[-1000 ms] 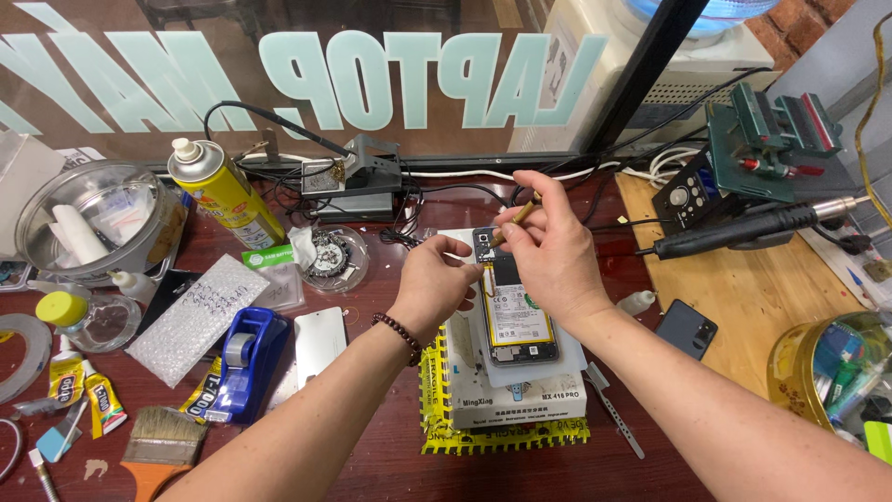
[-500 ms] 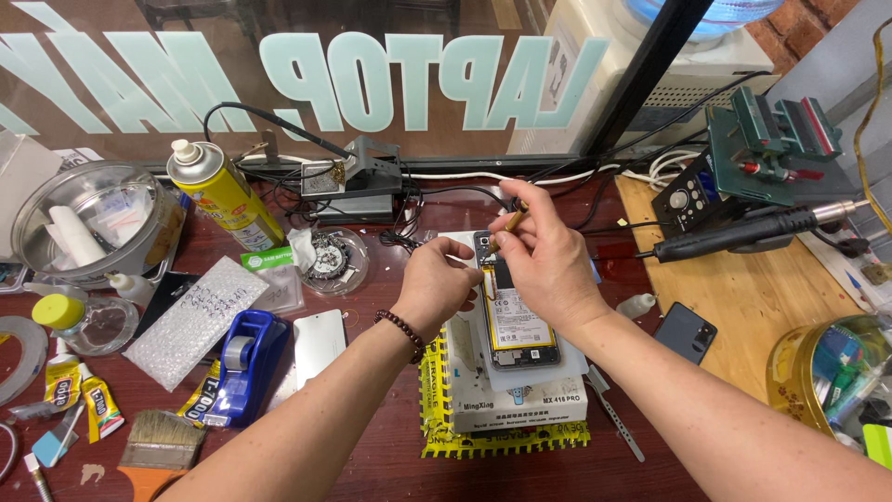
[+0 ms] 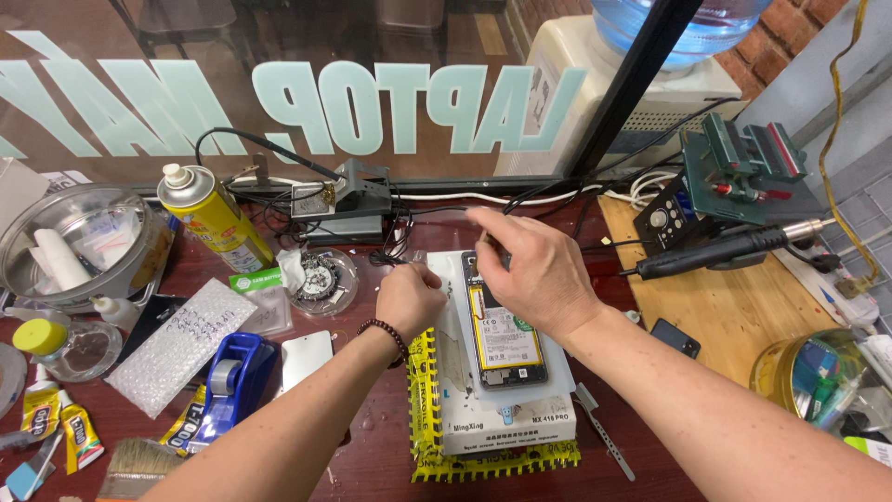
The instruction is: The person cleans the inside of a disassembled smartphone frame with a wipe, then removes the old battery from the phone body and seats a new battery into the frame. They then use a screwdriver to fasten screws on the phone while it rests on a box on the workbench.
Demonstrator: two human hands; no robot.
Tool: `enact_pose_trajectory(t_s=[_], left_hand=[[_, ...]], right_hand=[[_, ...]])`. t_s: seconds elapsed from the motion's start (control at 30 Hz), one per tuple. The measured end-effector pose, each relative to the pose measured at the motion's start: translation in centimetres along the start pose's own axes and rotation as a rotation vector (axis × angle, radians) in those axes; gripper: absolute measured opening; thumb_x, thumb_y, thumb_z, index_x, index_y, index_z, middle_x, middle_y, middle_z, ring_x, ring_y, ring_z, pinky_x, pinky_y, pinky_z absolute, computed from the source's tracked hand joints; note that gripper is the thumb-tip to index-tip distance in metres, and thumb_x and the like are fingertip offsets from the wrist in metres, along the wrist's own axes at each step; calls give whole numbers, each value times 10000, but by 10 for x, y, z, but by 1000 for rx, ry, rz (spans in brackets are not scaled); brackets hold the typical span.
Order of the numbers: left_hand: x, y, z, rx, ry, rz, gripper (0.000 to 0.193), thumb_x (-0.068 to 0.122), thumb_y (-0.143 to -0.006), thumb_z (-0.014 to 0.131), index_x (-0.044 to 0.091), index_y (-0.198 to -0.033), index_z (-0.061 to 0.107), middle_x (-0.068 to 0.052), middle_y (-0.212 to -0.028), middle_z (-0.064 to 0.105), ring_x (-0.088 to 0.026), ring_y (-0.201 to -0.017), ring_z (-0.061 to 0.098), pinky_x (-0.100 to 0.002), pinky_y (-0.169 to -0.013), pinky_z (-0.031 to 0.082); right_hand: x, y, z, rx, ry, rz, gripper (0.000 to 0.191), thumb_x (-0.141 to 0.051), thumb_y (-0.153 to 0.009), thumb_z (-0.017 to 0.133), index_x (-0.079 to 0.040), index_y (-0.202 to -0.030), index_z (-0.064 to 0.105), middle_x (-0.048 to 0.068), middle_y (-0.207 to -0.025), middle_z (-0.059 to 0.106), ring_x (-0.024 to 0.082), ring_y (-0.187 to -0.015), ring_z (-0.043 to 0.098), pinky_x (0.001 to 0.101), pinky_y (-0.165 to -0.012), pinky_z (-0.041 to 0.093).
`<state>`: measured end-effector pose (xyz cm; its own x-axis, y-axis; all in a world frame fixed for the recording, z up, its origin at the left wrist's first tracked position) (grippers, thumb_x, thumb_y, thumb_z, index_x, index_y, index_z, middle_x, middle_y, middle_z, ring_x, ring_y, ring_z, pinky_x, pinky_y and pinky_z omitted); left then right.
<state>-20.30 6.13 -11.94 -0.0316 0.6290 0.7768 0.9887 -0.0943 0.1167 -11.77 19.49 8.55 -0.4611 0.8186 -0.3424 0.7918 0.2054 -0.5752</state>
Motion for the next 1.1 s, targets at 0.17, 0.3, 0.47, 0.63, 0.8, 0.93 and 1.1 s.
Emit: enact_pose_trajectory(t_s=[0.17,0.3,0.47,0.63,0.8,0.93,1.1], left_hand=[[7,0,2,-34,-72,6,223,145,-713,768,60,-919,776,-202,-917,748,-355,-917,734,-431,-858,579],[18,5,-1,-46,-96,5,189,151,-735,763,72,-906,778,-186,-921,747,-355,-927,729,-447,-853,574],[28,8,-2,-61,-130,6,128,145,-762,728,98,-861,795,-174,-914,759,-350,-913,737,-447,-848,585],[25,8,2,-59,-142,-43,122,136,-784,703,105,-858,794,-176,-919,756,-355,-906,735,-459,-835,588],[23,4,9,-62,-133,6,109,138,-788,712,91,-854,785,-186,-925,755,-352,-922,735,-453,-849,583],[17,4,10,-73,-116,-35,113,149,-787,730,90,-874,773,-183,-946,751,-355,-938,730,-456,-853,577],[16,6,6,-77,-94,-49,159,158,-760,764,84,-900,741,-184,-934,752,-351,-937,726,-450,-847,574]], right_hand=[[7,-11,7,-119,16,45,105,-135,-870,694,-67,-941,658,106,-874,714,312,-798,710,425,-667,564],[10,-16,17,-252,90,80,161,-169,-897,651,-100,-1041,674,112,-870,719,356,-814,706,484,-695,553],[17,-21,24,-366,74,175,271,-105,-798,613,-88,-1066,654,147,-966,721,385,-878,695,526,-752,536],[15,-20,29,-457,-26,175,243,-90,-789,594,-90,-1023,660,117,-925,747,337,-912,720,486,-784,563],[18,-23,28,-519,49,223,321,-123,-778,630,-103,-1098,638,128,-886,740,345,-888,716,496,-789,549],[19,-24,27,-560,141,249,264,-177,-857,627,-112,-1112,636,145,-931,745,357,-928,710,503,-821,543],[12,-23,24,-490,150,190,284,-187,-859,647,-103,-1129,624,160,-979,740,371,-952,700,514,-846,533]])
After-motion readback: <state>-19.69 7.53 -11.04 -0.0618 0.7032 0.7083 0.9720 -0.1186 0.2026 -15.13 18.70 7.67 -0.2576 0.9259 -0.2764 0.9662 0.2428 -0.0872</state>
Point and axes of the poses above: each hand's wrist, its own y-axis away from the middle knuckle, its own z-axis out of the palm, x = y × z, the point moved 9 cm from there along -y, towards the middle knuckle
